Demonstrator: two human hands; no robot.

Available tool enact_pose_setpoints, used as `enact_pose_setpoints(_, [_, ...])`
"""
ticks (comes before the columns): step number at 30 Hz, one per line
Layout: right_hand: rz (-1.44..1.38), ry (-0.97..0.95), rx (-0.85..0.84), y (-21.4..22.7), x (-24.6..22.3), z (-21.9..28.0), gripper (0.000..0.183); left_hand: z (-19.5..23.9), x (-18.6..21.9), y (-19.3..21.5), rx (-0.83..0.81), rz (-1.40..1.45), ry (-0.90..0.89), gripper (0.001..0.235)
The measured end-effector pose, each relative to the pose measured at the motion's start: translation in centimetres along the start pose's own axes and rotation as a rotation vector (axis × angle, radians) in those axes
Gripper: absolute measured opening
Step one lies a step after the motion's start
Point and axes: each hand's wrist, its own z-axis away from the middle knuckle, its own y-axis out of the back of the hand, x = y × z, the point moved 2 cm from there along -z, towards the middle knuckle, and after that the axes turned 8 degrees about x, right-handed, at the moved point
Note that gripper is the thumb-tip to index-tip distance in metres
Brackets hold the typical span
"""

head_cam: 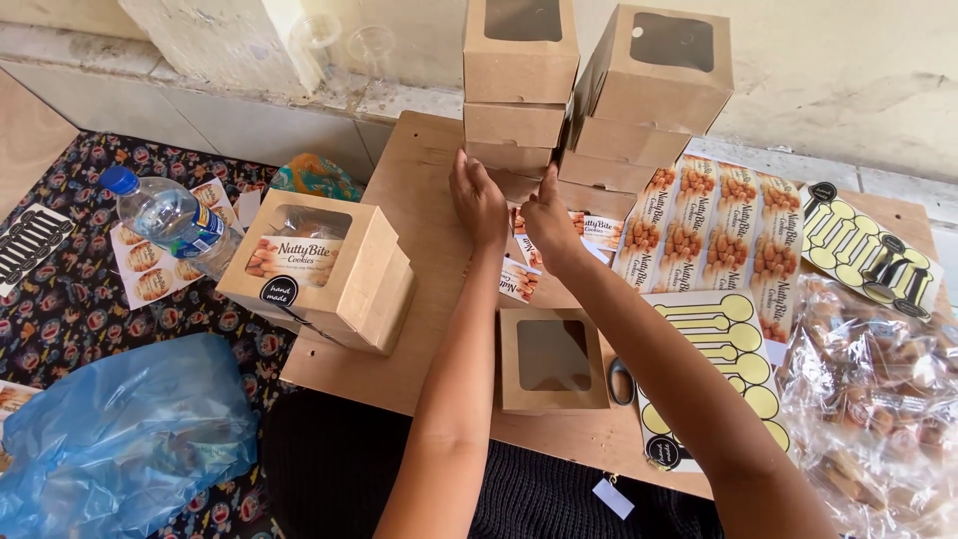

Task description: Packaging cookies into small boxes, cutting labels from a sheet, and applying stickers to the finished packages.

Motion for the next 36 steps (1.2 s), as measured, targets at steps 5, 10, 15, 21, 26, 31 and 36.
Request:
enact_pose_setpoints(5, [0.004, 0.016, 0.039, 1.1, -1.1, 1.3, 0.089, 0.5, -0.8, -0.3, -0.083, -0.049, 0.003, 0.047])
enact_pose_setpoints(10, [-0.037, 0.074, 0.051, 1.8, -1.2, 1.2, 0.087, 0.3, 1.1, 0.6, -0.132, -0.054, -0.005, 0.046])
enact_pose_setpoints(15, [-0.12, 0.152, 0.044, 1.8, -2.5, 2.6, 0.085, -0.2, -0.3, 0.8, -0.183, -0.088, -0.015, 0.046])
enact_pose_setpoints(21, [-0.175, 0.12, 0.025, 2.4, -3.7, 6.1, 0.079, 0.0, 0.4, 1.6, -0.217, -0.095, 0.007, 0.053])
enact_pose_setpoints(26, [-0.124, 0.142, -0.054, 3.5, -7.1, 9.7, 0.077, 3.3, 11.2, 7.2, -0.382, 0.094, 0.09, 0.064])
enact_pose_setpoints(31, [-0.17, 0.173, -0.167, 2.0, -10.1, 14.0, 0.067, 10.0, 20.1, 17.4, -0.601, 0.281, -0.028, 0.072])
enact_pose_setpoints(36, [-0.348, -0.117, -0.287, -0.8, -11.5, 19.2, 0.06, 11.6, 16.8, 29.2, -0.384, 0.225, -0.748, 0.03])
